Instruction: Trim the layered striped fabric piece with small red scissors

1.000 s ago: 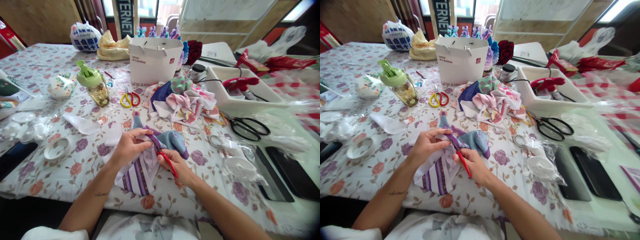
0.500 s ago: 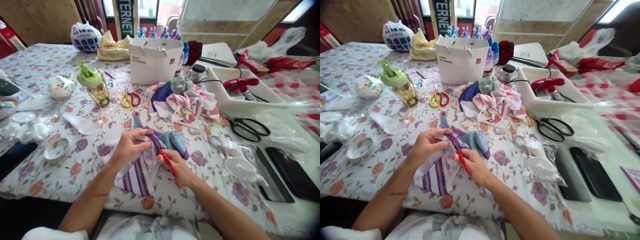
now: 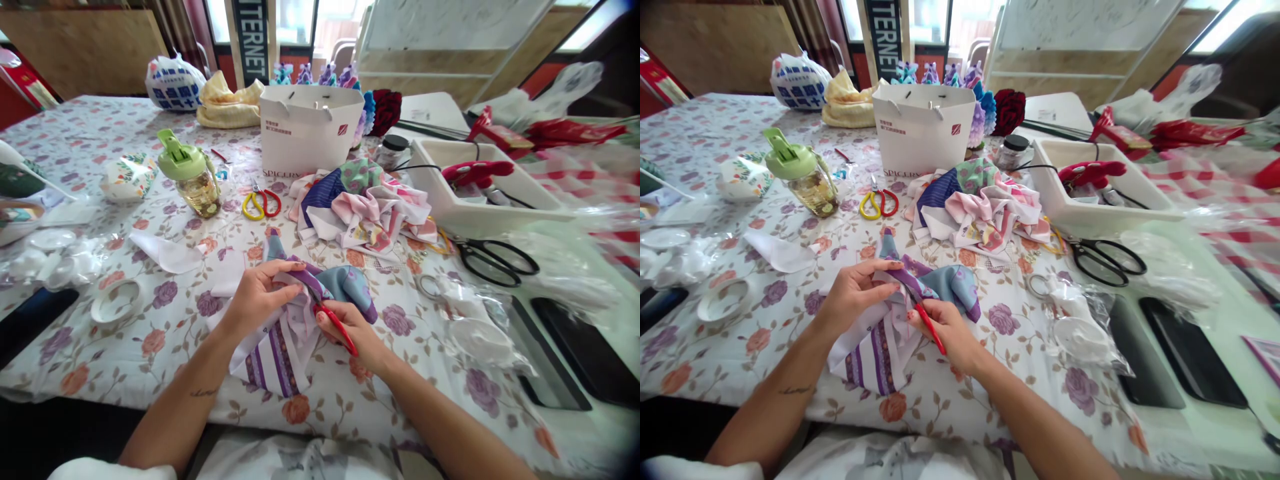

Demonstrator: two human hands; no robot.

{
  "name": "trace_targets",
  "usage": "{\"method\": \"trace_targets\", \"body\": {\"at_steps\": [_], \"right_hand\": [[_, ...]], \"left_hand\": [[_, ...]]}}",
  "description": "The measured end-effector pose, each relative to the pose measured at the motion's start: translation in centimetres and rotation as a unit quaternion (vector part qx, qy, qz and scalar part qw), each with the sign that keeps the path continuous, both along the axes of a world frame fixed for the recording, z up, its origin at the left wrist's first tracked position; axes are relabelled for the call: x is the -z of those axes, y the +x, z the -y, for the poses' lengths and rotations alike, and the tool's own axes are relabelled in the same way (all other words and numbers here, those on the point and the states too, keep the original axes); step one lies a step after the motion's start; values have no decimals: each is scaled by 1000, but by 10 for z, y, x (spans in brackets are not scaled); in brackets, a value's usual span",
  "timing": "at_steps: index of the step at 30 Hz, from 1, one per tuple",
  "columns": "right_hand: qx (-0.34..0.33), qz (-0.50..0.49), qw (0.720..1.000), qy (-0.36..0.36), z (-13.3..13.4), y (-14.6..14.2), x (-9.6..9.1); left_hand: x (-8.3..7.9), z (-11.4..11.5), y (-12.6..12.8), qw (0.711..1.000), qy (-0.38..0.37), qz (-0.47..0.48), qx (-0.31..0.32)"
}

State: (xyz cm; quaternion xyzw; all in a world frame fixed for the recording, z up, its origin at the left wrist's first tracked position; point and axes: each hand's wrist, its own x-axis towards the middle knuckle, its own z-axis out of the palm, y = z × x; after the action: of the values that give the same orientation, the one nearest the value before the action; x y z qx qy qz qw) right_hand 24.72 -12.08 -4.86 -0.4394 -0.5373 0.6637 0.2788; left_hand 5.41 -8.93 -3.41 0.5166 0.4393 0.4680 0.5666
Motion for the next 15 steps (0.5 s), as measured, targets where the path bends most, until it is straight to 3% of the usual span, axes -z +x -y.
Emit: {"method": "trace_targets", "body": {"at_steps": [15], "right_hand": [[-26,-2,1000,5,-3,4,2]], "left_hand": [[0,-2,-3,999,27,-30,10]]}}
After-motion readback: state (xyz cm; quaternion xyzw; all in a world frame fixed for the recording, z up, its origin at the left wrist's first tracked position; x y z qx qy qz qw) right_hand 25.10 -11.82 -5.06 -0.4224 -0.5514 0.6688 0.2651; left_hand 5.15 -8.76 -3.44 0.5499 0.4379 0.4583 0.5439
